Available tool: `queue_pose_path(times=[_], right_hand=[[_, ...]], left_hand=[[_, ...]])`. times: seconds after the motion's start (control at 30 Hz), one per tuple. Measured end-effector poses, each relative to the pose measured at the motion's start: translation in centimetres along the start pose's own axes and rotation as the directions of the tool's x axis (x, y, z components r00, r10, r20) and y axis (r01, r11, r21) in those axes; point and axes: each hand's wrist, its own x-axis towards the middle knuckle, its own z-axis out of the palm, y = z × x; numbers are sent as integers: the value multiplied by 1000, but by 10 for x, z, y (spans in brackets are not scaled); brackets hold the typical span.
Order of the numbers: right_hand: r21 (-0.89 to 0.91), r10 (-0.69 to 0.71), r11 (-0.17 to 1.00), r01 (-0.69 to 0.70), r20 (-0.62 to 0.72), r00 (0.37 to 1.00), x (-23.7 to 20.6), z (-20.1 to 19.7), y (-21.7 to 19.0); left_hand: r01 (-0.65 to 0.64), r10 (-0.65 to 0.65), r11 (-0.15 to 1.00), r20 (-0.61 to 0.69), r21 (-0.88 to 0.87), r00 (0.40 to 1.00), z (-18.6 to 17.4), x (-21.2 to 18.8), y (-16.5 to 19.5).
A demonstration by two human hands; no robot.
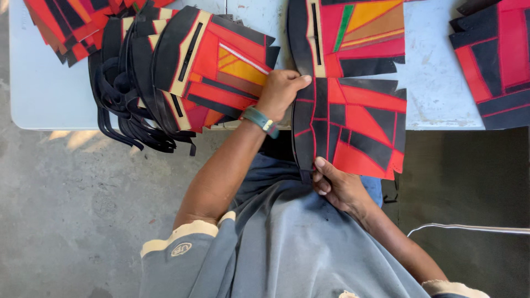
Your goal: The person sits at a table covered with colorful cut leather panels and matches them into pairs. They pick up panels, align their edges by hand, press the matched pieces together, and stack the completed pairs on the table.
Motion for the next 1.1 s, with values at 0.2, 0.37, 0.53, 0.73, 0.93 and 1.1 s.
queue_pose_path(times=[0.2,0.37,0.53,0.73,0.93,1.1], right_hand=[[-623,159,493,608,751,641,-48,43,-80],[-658,-282,412,631,566,774,-101,85,-190],[-612,-224,-342,713,790,570,-49,138,-232],[-607,74,-429,669,715,695,-30,153,-253],[-752,131,-138,644,631,765,-34,156,-262],[-822,181,46,568,566,804,-34,136,-263]], left_hand=[[-215,221,974,108,-67,969,-28,22,52],[-464,309,864,522,194,795,-58,-5,133],[-706,320,690,805,163,499,-46,-45,204],[-473,109,818,718,328,687,-51,-69,229],[-527,234,796,650,298,723,-48,-77,231],[-545,243,795,686,264,686,-45,-81,242]])
